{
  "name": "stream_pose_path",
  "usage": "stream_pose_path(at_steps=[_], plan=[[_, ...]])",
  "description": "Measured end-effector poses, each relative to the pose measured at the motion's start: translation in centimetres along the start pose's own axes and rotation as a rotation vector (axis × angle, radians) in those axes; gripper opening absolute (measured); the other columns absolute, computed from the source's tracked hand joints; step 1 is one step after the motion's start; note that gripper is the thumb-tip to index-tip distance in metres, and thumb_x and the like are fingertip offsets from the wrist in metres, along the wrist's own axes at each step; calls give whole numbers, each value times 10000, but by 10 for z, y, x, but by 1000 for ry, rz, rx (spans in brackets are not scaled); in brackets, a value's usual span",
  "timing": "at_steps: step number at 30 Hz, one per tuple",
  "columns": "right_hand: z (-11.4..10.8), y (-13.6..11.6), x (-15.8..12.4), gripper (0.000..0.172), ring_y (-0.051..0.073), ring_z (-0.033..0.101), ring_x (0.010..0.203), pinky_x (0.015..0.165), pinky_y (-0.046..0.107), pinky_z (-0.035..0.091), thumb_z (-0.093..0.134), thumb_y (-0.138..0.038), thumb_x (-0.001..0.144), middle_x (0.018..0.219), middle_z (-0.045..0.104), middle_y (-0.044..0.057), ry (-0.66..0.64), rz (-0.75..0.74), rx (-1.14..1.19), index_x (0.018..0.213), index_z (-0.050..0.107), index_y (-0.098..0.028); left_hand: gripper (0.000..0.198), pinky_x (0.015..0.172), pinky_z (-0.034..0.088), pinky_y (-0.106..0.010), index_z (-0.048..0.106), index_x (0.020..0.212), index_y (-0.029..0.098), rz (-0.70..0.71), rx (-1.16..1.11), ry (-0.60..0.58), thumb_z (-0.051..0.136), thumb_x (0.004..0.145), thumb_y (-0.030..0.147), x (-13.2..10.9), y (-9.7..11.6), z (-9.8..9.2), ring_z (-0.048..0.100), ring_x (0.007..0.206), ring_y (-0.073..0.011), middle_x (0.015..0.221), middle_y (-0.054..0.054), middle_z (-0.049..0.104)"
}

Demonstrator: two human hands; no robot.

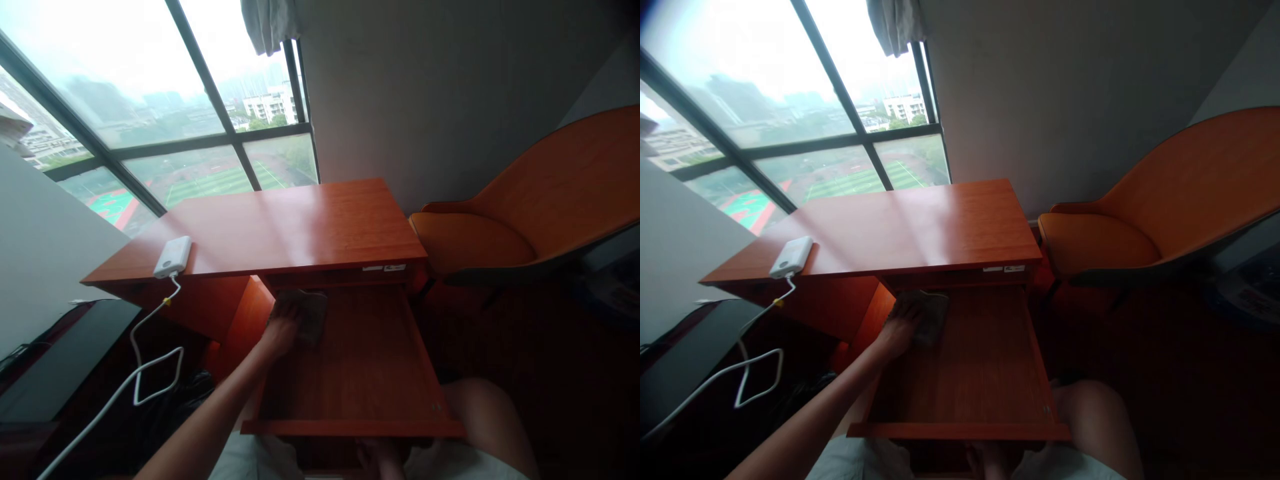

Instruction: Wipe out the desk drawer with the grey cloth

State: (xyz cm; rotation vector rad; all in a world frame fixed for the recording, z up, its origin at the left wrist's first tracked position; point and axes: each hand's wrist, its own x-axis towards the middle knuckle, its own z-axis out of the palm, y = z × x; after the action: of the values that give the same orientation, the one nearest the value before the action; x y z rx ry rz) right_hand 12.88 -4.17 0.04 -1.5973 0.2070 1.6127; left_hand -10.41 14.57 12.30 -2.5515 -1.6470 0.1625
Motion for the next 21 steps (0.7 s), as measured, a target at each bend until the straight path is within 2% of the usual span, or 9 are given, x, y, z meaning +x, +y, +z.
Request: stream_pose_path(at_steps=[5, 9, 13, 15, 17, 21], plan=[[0, -2, -6, 323, 158, 592, 542, 514, 275, 476, 740, -148, 383, 485, 592, -55, -43, 53, 37, 591, 509, -236, 557, 1100, 230, -517, 561, 1248, 228, 64, -178, -152, 548, 700, 127, -58, 17, -29, 405, 1292, -324, 1345, -110, 540], [-2, -6, -18, 265, 159, 609, 580, 564, 285, 482, 735, -197, 453, 519, 613, -45, -110, -11, 48, 608, 523, -231, 564, 1052, 349, -396, 591, 1206, 284, 54, -468, -308, 488, 689, 83, -94, 25, -61, 529, 1193, -244, 1279, -37, 608], [-3, -8, -27, 258, 153, 604, 580, 569, 285, 478, 728, -206, 466, 526, 607, -50, -150, -48, 57, 623, 525, -231, 568, 890, 464, -275, 615, 1189, 272, 0, -853, -554, 439, 684, 80, -111, 14, -89, 626, 1024, -196, 1155, 14, 679], [-3, -8, -27, 259, 146, 598, 572, 559, 276, 473, 726, -210, 463, 526, 605, -53, -159, -59, 72, 627, 525, -229, 578, 863, 473, -261, 625, 1172, 251, -28, -1005, -618, 417, 664, 72, -111, 7, -100, 634, 987, -186, 1110, 33, 696], [-3, -6, -24, 265, 138, 591, 556, 544, 266, 466, 726, -217, 460, 520, 602, -57, -166, -67, 88, 631, 524, -227, 617, 886, 462, -262, 616, 1175, 236, -72, -1070, -550, 399, 626, 55, -106, 0, -111, 619, 1011, -179, 1117, 43, 692], [-5, -1, -17, 291, 136, 590, 538, 529, 263, 462, 733, -232, 449, 529, 608, -65, -173, -83, 113, 648, 521, -226, 642, 986, 402, -295, 579, 1218, 201, -74, -936, -172, 405, 620, 44, -94, 0, -131, 563, 1126, -194, 1230, -17, 639]])
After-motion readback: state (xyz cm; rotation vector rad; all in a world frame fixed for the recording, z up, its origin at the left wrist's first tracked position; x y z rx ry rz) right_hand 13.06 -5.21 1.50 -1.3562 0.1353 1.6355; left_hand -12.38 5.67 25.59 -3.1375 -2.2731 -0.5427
